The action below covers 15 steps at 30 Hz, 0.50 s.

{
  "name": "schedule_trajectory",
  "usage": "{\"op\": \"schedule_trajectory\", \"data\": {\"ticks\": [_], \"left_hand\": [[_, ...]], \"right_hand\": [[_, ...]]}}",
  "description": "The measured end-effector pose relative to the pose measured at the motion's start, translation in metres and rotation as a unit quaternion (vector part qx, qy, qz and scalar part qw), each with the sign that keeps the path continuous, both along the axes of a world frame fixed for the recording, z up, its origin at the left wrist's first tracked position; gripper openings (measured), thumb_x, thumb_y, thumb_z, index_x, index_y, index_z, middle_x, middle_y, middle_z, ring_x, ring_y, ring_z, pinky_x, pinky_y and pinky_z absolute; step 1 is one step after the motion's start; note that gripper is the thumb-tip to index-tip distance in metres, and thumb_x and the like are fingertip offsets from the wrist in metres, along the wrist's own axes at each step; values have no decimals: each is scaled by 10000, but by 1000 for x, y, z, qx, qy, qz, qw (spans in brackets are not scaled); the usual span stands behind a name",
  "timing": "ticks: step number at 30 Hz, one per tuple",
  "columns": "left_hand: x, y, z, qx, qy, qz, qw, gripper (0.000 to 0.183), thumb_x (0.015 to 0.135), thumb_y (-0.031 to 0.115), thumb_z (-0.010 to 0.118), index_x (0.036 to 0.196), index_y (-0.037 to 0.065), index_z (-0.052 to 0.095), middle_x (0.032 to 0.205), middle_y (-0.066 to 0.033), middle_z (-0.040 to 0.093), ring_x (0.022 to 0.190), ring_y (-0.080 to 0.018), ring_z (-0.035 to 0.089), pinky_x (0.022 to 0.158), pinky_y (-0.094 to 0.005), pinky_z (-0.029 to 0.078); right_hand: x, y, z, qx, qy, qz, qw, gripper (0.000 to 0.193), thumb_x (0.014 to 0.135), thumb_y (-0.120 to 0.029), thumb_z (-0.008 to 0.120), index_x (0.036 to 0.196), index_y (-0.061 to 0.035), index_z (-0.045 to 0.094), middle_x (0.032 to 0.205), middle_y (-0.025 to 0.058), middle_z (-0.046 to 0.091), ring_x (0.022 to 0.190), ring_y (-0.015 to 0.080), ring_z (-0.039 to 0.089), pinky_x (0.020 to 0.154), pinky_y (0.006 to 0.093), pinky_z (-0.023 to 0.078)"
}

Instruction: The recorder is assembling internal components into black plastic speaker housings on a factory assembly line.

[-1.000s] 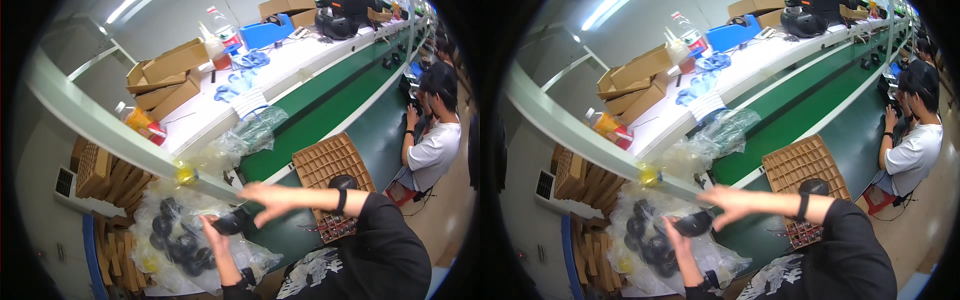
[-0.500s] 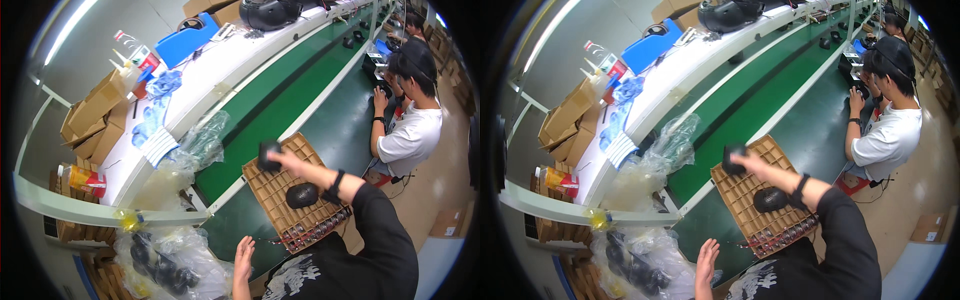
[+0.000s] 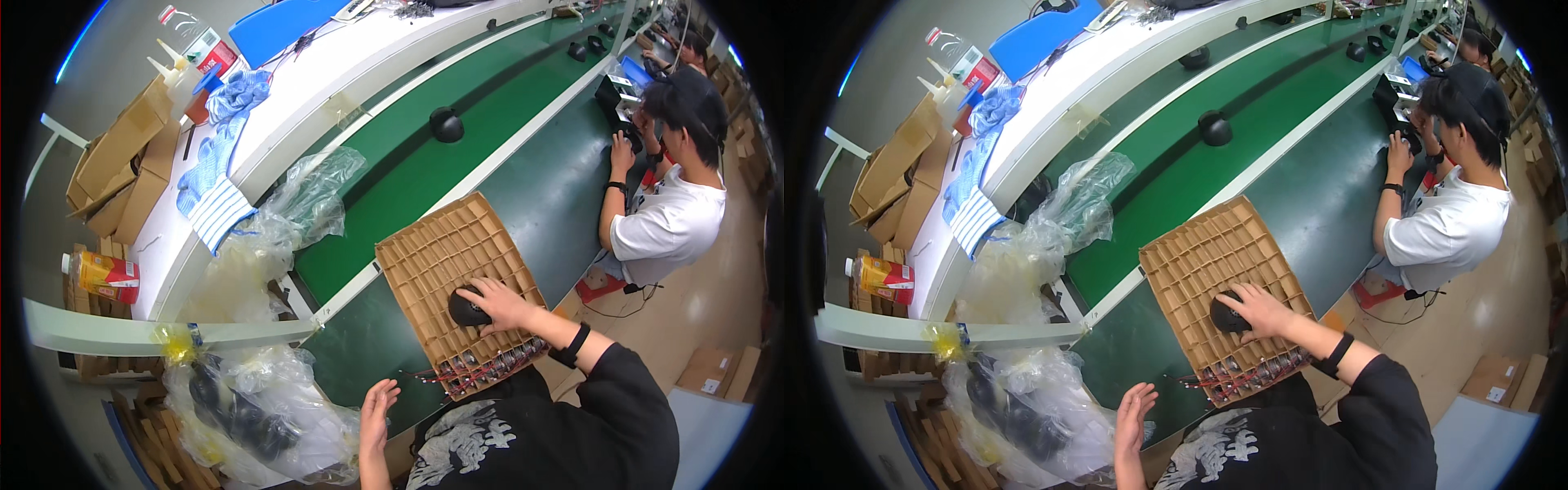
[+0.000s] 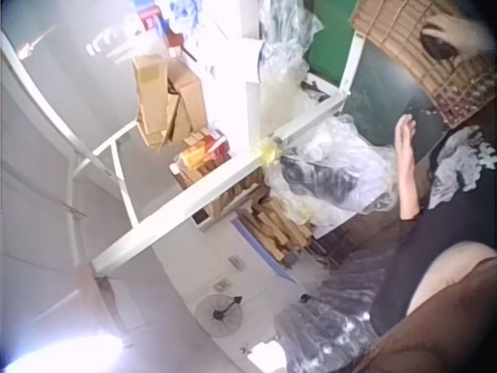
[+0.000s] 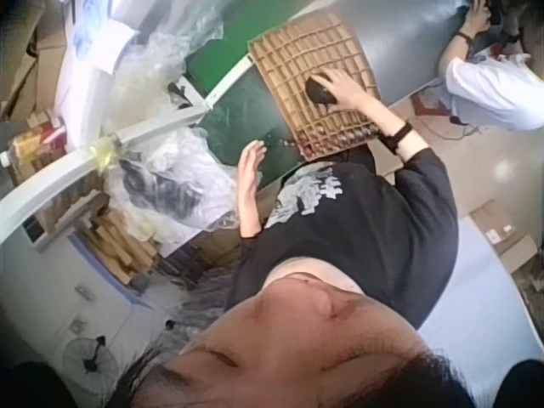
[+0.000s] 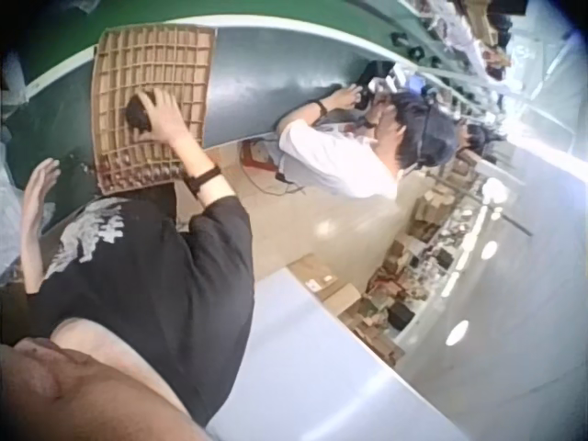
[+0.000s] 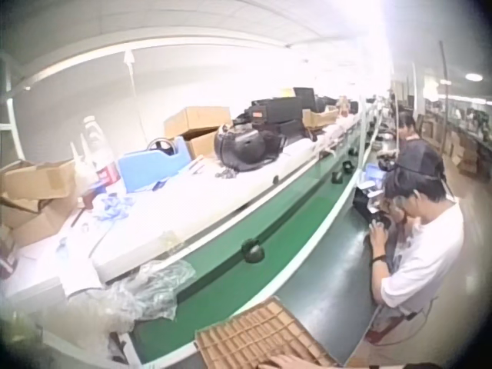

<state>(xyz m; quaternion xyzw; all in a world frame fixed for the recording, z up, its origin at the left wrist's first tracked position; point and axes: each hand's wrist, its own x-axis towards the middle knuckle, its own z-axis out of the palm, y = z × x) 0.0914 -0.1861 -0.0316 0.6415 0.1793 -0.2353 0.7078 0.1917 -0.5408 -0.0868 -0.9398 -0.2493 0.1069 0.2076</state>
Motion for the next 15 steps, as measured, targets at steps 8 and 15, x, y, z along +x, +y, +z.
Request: {"op": "schedule_trajectory", "data": {"ticks": [8, 15], "left_hand": [[-1, -12, 3, -33, -93, -95, 991, 485, 908, 224, 558, 1319, 31, 388, 1327, -161, 454, 1214, -257, 449, 1018, -372, 337], [-9, -6, -34, -321, -54, -125, 937, 883, 739, 400, 739, 1382, -3, 286, 1396, -167, 366, 1302, -280, 353, 1093, -404, 250]], "right_hand": [[-52, 59, 23, 634, 437, -236, 593, 562, 917, -343, 474, 1358, -24, 334, 1321, 173, 458, 1188, 316, 482, 1010, 420, 383], [-101, 139, 77, 581, 579, -214, 530, 722, 933, -610, 204, 1294, -35, 450, 1154, 143, 610, 903, 197, 650, 665, 291, 537]]}}
